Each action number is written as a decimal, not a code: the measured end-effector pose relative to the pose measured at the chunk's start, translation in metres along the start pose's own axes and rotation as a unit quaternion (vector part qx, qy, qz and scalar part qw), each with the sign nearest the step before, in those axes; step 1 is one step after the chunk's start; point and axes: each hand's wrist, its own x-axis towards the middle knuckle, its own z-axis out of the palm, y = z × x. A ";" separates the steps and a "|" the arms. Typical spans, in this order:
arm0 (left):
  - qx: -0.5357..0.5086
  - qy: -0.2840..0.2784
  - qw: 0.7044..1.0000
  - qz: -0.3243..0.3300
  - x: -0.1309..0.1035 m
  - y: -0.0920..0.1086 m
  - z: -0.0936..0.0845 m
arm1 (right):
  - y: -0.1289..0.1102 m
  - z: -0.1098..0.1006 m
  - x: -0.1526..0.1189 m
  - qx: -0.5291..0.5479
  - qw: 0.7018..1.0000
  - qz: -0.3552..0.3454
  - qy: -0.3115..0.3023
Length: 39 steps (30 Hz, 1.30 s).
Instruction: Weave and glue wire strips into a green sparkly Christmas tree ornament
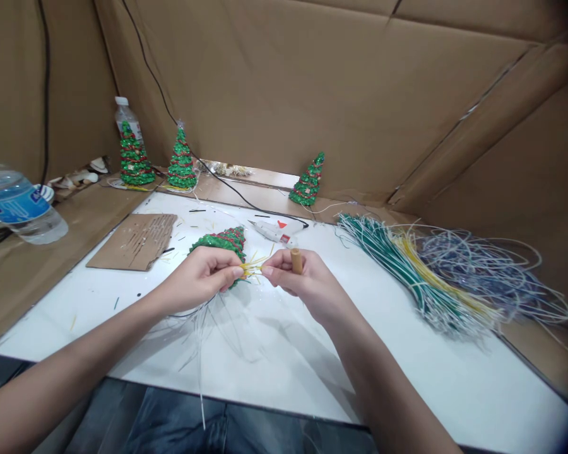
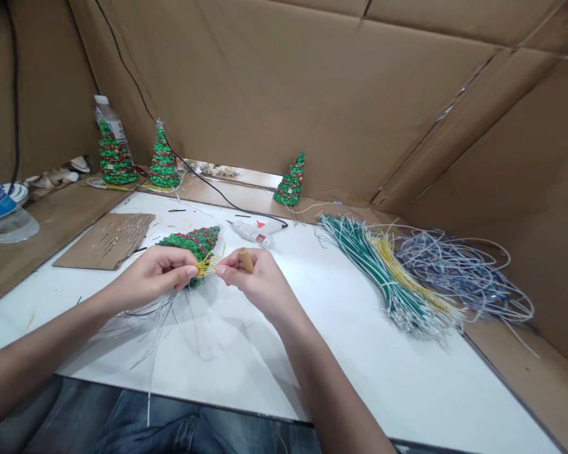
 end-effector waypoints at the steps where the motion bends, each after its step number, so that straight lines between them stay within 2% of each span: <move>1: 0.000 -0.001 1.000 -0.001 0.000 -0.001 0.000 | -0.001 -0.002 0.000 -0.012 1.000 -0.005 0.005; 4: 0.000 0.015 1.000 -0.005 -0.001 -0.004 -0.005 | -0.001 -0.015 -0.001 -0.027 0.998 -0.022 0.055; 7: -0.005 0.053 0.999 -0.003 -0.002 -0.008 -0.010 | 0.004 -0.030 0.001 -0.023 0.981 -0.063 0.180; 8: -0.006 0.060 0.998 -0.002 -0.002 -0.008 -0.012 | 0.006 -0.033 0.002 -0.034 0.977 -0.069 0.200; 10: -0.003 0.061 0.998 -0.001 -0.002 -0.007 -0.013 | 0.010 -0.032 0.003 -0.072 0.981 -0.050 0.173; 14: 0.011 0.052 0.999 0.009 -0.001 -0.005 -0.013 | 0.014 -0.016 0.005 -0.138 0.983 -0.030 0.116; 24: 0.033 0.031 0.999 -0.001 -0.003 -0.005 -0.010 | 0.006 0.008 -0.002 0.005 0.998 -0.056 0.027; 29: 0.030 0.018 0.999 0.003 -0.003 -0.005 -0.011 | 0.010 0.011 0.000 0.018 0.997 -0.067 0.025; 34: 0.024 0.017 1.000 0.003 -0.002 -0.005 -0.011 | 0.009 0.013 -0.003 -0.042 0.991 -0.114 0.046; 36: 0.023 0.024 0.999 0.005 -0.002 -0.005 -0.012 | 0.008 0.009 -0.004 -0.071 0.985 -0.136 0.073; 39: 0.014 0.045 0.999 0.000 -0.002 -0.007 -0.015 | 0.009 -0.004 -0.004 -0.084 0.972 -0.160 0.149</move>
